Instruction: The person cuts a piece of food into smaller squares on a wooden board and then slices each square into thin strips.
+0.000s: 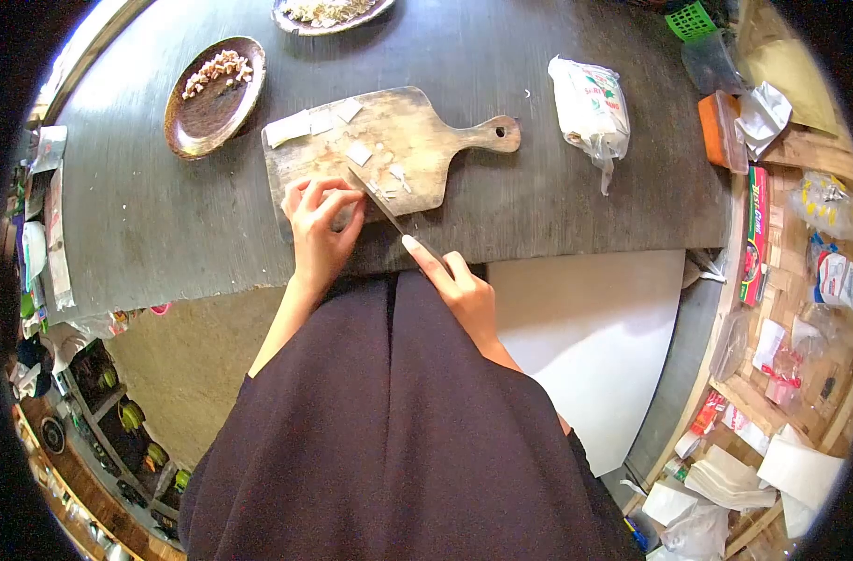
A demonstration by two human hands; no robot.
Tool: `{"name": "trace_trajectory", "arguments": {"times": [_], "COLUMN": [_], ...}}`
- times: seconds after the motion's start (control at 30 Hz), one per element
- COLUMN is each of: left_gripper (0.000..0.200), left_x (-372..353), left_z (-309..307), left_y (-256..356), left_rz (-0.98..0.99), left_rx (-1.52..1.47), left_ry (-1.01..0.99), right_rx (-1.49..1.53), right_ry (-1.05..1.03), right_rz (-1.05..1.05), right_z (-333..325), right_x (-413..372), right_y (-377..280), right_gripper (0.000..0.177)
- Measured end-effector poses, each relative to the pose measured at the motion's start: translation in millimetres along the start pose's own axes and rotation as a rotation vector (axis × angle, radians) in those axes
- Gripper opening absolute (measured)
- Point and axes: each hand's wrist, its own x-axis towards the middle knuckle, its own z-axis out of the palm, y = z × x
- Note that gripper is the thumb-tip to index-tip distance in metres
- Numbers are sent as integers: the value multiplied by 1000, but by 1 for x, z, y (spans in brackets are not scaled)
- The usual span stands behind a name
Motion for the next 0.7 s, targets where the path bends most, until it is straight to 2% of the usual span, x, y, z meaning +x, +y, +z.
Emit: {"name": "trace_trajectory", "arguments": {"times": [0.13, 0.3, 0.7], "left_gripper": [21, 20, 21], "left_x": [1, 0, 0], "left_z": [0, 2, 1], "left_y": [-1, -1, -1], "left_rz": [11, 7, 10], "left_rx": [-21, -12, -2], "left_ry": [16, 23, 16], "right_rx": [-3, 26, 35], "right_ry": [57, -10, -23], "right_rz": [-63, -27, -33], "right_z": [9, -3, 7], "right_x": [-5, -12, -1], "right_y": [9, 4, 5], "right_gripper": [61, 61, 60]}}
